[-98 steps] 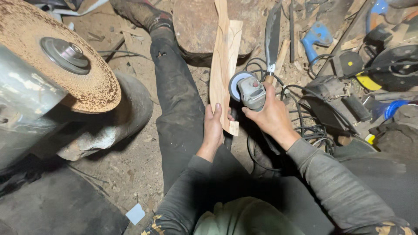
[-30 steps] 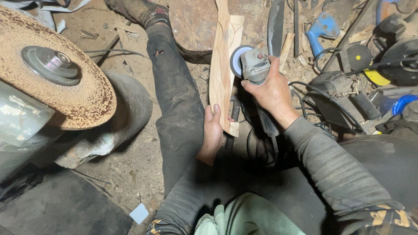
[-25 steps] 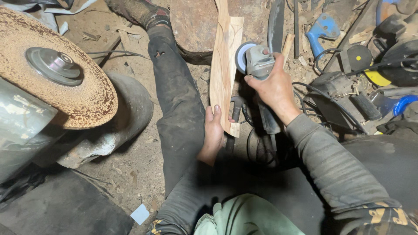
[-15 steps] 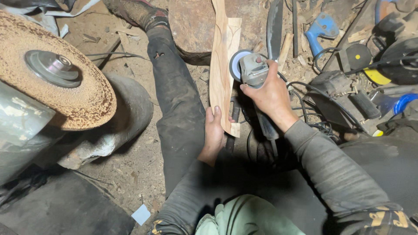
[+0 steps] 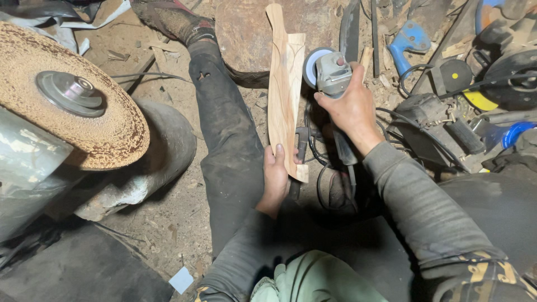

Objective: The person sits on the workshop floor holding a curved, carved wooden piece across their lap and sands its edges and surfaces using a handheld angle grinder, repeatedly repositioning and turning the piece to grind different sections.

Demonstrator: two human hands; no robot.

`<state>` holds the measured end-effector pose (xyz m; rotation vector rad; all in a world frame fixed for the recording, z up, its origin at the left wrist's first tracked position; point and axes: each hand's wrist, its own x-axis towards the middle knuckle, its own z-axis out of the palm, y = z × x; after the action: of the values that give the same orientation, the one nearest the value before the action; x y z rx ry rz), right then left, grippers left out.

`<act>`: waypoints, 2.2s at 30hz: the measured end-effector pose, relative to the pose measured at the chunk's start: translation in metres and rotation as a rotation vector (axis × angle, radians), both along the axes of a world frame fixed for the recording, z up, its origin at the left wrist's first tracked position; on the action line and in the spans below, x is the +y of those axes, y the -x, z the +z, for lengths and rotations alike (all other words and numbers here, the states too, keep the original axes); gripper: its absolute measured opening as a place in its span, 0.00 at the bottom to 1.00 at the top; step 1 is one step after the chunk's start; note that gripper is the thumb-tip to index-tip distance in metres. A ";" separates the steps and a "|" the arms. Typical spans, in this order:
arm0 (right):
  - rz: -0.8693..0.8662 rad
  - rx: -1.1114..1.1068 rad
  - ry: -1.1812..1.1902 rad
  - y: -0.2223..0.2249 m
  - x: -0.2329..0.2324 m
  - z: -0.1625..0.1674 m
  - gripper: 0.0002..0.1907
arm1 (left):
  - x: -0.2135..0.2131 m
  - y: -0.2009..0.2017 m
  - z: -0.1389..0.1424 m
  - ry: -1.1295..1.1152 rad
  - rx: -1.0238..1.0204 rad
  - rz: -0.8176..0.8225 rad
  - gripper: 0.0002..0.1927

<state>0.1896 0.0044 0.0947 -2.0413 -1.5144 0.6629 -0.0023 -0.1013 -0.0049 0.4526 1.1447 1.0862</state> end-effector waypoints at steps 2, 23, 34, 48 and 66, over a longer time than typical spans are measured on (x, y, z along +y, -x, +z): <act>0.019 0.010 -0.021 0.001 0.003 -0.001 0.48 | 0.000 0.001 0.000 0.002 0.015 0.022 0.14; 0.045 0.011 0.071 0.014 -0.013 0.005 0.48 | -0.002 -0.002 0.001 0.013 0.088 -0.009 0.14; 0.024 -0.068 0.081 0.016 0.007 0.008 0.48 | 0.000 -0.001 0.001 0.053 0.097 -0.024 0.13; 0.002 -0.070 0.093 0.016 0.000 0.013 0.47 | 0.001 -0.002 0.006 0.043 0.110 -0.003 0.12; -0.053 -0.082 0.078 0.018 0.019 0.013 0.47 | 0.003 -0.001 0.004 0.031 0.117 0.001 0.12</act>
<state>0.1721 0.0237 0.1080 -2.1839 -1.4961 0.6340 -0.0013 -0.0985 -0.0004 0.4966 1.2626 1.0530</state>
